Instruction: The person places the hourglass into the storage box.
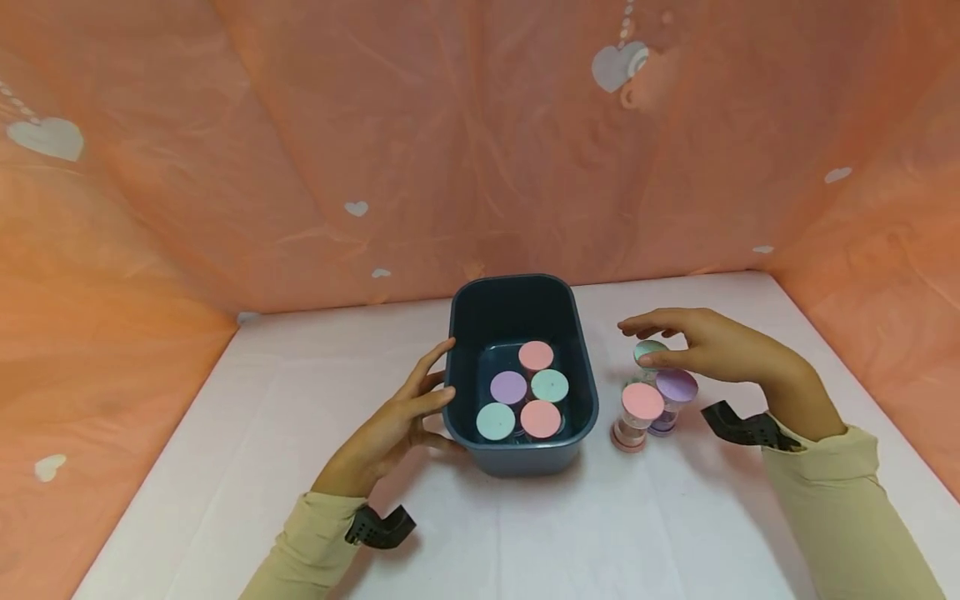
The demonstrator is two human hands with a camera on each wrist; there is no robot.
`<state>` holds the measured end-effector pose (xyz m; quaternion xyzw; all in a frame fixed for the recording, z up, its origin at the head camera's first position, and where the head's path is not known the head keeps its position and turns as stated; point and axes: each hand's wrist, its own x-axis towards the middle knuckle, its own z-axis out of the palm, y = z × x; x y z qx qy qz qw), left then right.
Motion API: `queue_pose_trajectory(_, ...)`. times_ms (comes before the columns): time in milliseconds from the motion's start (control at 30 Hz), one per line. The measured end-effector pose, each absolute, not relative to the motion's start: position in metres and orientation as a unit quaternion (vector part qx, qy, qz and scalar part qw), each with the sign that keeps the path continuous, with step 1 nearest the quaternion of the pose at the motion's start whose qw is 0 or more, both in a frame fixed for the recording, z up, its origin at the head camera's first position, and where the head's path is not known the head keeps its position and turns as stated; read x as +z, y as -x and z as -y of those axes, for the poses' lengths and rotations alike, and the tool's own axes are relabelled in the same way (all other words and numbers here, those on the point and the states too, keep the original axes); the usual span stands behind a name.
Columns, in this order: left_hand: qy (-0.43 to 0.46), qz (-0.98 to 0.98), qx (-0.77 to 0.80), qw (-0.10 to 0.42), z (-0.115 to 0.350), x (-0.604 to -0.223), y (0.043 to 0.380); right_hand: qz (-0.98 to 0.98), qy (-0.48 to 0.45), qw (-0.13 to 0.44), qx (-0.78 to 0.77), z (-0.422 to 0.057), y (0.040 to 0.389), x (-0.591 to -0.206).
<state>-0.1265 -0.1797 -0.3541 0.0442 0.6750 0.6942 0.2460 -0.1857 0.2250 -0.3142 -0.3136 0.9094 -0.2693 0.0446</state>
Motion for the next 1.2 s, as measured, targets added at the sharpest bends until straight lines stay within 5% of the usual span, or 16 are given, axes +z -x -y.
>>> queue_pose_trajectory(400, -0.052, -0.672, 0.697, 0.245, 0.181, -0.352, 0.125, -0.916, 0.28, 0.097, -0.271, -0.233, 0.192, -0.32)
queue_pose_trajectory(1200, -0.062, -0.67, 0.698, 0.245, 0.181, -0.353, 0.126, -0.931, 0.233, 0.046, -0.277, -0.222, 0.204, -0.33)
